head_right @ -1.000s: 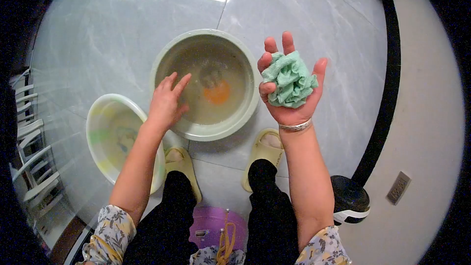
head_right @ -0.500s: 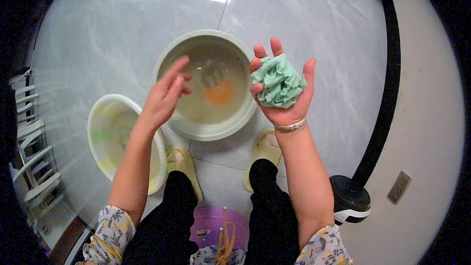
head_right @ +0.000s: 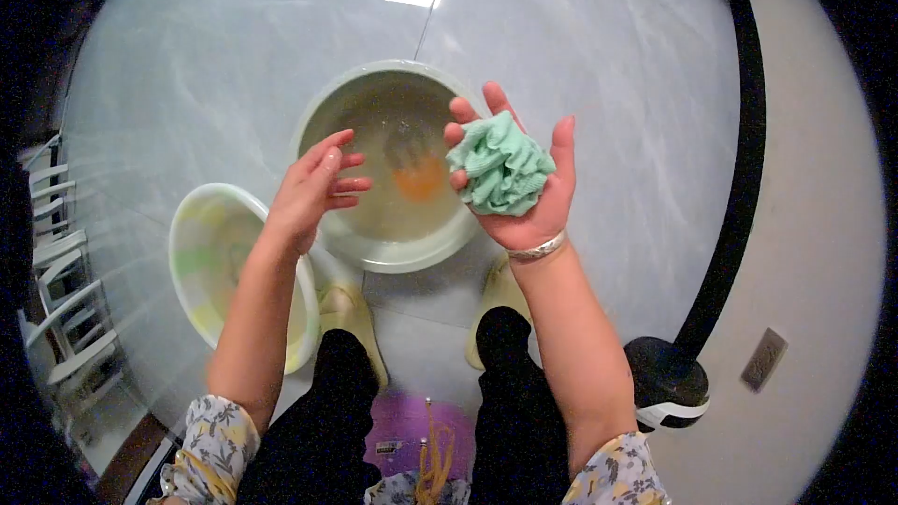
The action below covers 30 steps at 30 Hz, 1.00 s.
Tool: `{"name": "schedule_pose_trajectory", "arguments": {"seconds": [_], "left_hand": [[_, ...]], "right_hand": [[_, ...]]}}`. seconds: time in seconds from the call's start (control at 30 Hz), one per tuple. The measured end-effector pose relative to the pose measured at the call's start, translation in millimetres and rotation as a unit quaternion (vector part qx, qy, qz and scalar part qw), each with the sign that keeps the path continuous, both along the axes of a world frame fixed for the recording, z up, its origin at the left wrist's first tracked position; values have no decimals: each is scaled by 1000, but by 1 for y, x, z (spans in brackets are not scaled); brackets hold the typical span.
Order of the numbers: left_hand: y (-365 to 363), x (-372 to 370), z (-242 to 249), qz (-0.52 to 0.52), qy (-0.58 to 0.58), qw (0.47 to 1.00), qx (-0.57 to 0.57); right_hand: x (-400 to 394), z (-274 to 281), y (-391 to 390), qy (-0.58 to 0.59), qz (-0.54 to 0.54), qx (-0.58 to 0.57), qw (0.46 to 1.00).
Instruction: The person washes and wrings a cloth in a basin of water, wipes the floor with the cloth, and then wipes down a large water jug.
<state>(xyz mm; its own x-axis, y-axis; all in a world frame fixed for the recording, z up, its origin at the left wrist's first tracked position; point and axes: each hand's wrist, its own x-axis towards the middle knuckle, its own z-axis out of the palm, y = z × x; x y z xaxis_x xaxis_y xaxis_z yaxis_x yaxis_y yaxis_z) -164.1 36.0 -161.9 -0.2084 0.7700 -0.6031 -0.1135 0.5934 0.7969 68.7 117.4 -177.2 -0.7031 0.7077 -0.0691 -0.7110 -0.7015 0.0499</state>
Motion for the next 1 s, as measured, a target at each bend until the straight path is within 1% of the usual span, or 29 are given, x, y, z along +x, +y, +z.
{"name": "schedule_pose_trajectory", "arguments": {"seconds": [0.03, 0.07, 0.1, 0.13, 0.2, 0.23, 0.27, 0.3, 0.33, 0.4, 0.43, 0.47, 0.53, 0.57, 0.6, 0.63, 0.67, 0.73, 0.77, 0.8, 0.83, 0.87, 0.9, 1.0], "left_hand": [[-4, 0, 0, -1, -4, 1000, -5], [-9, 1, 0, 26, -109, 994, -5], [-9, 1, 0, 53, -210, 976, 3], [-2, 19, -3, 52, -207, 977, 5], [-3, 31, -6, 46, -223, 974, -3], [-7, 36, 0, 45, -222, 974, 1], [-7, 44, 2, 15, -223, 974, 15], [-8, 53, 4, -15, -225, 974, 28], [-8, 61, 8, -16, -225, 974, 29], [-12, 75, 11, -17, -239, 970, 36], [-13, 76, 9, -1, -282, 959, 37], [-14, 72, 8, 0, -281, 959, 38], [-12, 69, 6, 65, -356, 931, 35], [-12, 67, 7, 66, -355, 932, 36], [-12, 67, 8, 83, -373, 923, 51], [-13, 66, 10, 100, -390, 913, 65], [-13, 67, 14, 99, -391, 913, 64], [-17, 73, 25, 123, -437, 890, 44], [-21, 76, 26, 121, -437, 890, 45], [-25, 77, 25, 118, -470, 874, 44], [-25, 76, 26, 115, -502, 856, 42], [-25, 76, 26, 111, -503, 856, 42], [-25, 78, 26, 98, -505, 856, 50], [-29, 85, 22, 80, -502, 859, 58]], "right_hand": [[-3, -2, 0, -3, 1, 16, 1000], [-3, -2, -6, -5, 4, 12, 1000], [-6, -2, -6, -18, 0, 10, 1000], [9, -6, 0, -29, -7, 9, 1000], [9, -5, -2, -50, -5, 18, 999], [4, 3, -7, -87, -13, 20, 996], [2, 5, -9, -126, -21, 18, 992], [1, 4, -11, -139, -16, 34, 990], [-2, 3, -13, -138, -16, 35, 990], [-10, -5, -22, -258, -31, 94, 961], [-12, -5, -26, -281, -40, 106, 953], [-18, -1, -30, -281, -39, 107, 953], [-24, 6, -35, -389, -42, 217, 894], [-22, -6, -37, -387, -28, 251, 887], [-27, -12, -43, -387, -27, 251, 887], [-33, -16, -50, -515, -67, 450, 726], [-39, -17, -56, -601, -101, 611, 505], [-40, -6, -62, -608, -94, 614, 495], [-39, -2, -63, -612, -87, 618, 485], [-40, -1, -62, -613, -91, 619, 483], [-42, 1, -59, -622, -89, 620, 470], [-40, 1, -57, -632, -86, 621, 456], [-39, -2, -56, -634, -86, 621, 454], [-42, -13, -48, -654, -105, 591, 460]]}}
